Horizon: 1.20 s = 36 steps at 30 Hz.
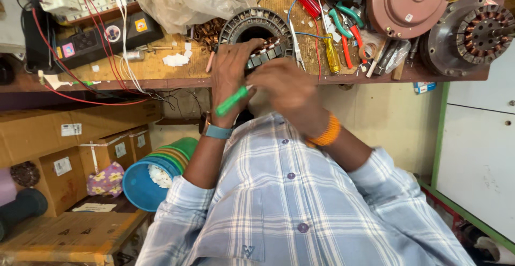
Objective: The person works on an electrical motor stator, using a screwdriver to adjust components and inserting small white pieces into the slots. They also handle red wires and use pliers to manipulate parts of the stator.
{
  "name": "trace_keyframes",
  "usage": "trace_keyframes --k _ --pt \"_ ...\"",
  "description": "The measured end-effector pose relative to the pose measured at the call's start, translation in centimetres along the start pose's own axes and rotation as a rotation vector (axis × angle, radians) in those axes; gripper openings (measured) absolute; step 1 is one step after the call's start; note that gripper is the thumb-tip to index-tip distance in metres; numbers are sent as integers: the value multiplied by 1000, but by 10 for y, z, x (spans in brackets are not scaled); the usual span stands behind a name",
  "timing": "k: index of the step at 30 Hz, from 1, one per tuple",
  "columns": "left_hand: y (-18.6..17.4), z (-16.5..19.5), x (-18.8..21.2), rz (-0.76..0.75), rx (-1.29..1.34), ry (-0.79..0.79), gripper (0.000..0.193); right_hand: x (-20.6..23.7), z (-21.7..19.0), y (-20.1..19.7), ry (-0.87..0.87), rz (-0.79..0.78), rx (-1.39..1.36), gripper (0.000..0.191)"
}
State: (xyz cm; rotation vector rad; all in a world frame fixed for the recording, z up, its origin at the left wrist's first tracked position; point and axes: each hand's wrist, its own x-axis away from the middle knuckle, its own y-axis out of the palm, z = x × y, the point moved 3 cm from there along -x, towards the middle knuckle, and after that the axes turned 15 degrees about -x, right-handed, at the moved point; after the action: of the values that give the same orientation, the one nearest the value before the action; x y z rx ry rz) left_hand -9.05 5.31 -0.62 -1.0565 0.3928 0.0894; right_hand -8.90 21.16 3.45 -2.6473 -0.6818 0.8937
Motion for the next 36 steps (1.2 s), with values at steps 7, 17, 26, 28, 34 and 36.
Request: trace_keyframes --k 7,17,26,28,34,36 --pt "35 0 9 117 -153 -182 41 32 24 20 8 -25 -337 16" --pt "11 2 9 2 -177 -36 52 129 152 -22 580 944 -761 14" --pt "-1 17 -17 -133 -147 16 57 196 155 -36 753 1025 -764 12" --pt "-4 10 -17 -181 -38 8 64 196 152 -38 742 1026 -765 11" --pt "-4 10 -9 -86 -24 6 48 188 141 -35 717 1015 -763 10" --pt "-3 9 -7 -74 -5 6 48 186 137 -34 724 1012 -755 10"
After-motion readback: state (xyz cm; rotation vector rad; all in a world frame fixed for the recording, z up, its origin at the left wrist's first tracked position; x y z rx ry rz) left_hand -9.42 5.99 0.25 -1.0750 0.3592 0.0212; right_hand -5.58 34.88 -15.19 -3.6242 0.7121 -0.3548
